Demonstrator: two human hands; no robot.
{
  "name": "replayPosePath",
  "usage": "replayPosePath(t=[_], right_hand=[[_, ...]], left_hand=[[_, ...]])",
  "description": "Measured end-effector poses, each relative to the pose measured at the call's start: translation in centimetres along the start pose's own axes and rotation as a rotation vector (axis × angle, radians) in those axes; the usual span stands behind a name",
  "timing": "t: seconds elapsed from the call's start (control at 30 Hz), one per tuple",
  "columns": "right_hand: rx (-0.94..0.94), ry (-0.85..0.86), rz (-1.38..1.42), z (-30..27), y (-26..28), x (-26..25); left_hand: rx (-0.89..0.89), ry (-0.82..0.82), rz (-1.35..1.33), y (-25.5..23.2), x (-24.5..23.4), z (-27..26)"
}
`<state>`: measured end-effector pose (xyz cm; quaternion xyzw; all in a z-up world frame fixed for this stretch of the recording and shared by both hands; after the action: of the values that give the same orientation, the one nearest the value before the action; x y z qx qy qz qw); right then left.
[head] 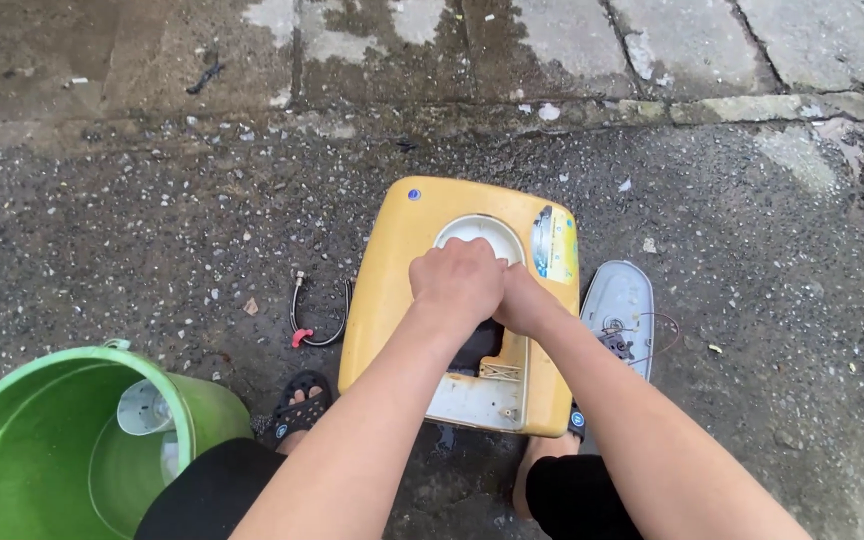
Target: Disassembling a yellow household appliance to access internal components using a screwdriver and wrench.
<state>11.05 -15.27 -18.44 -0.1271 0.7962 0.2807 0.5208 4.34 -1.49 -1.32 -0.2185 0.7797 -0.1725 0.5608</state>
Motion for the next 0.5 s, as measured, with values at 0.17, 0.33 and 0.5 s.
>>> replayPosePath(t=[0.17,0.33,0.5], right_hand=[[0.002,0.006,0.021,0.1,0.4,-0.3],[0.006,0.010,0.038,-0.3,0.9,-0.3],[0.010,0.016,0.058,-0.1,1.5,-1.1]], left_hand=[[-0.030,0.009,0.019,-0.5,0.3,0.1],[-0.051,0.009,0.004,-0.2,0.7,0.7],[-0.004,-0.021,0.074,-0.1,0.9,1.9]])
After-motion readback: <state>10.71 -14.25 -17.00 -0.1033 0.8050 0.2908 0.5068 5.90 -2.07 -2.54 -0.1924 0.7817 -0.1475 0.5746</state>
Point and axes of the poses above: each hand's wrist, its own z-axis towards the middle knuckle, its own x-axis out of the palm, y = z × x, the point moved 4 cm from there along z, towards the middle knuckle, and after that the axes turned 2 degrees about -x, right-handed, at the moved point
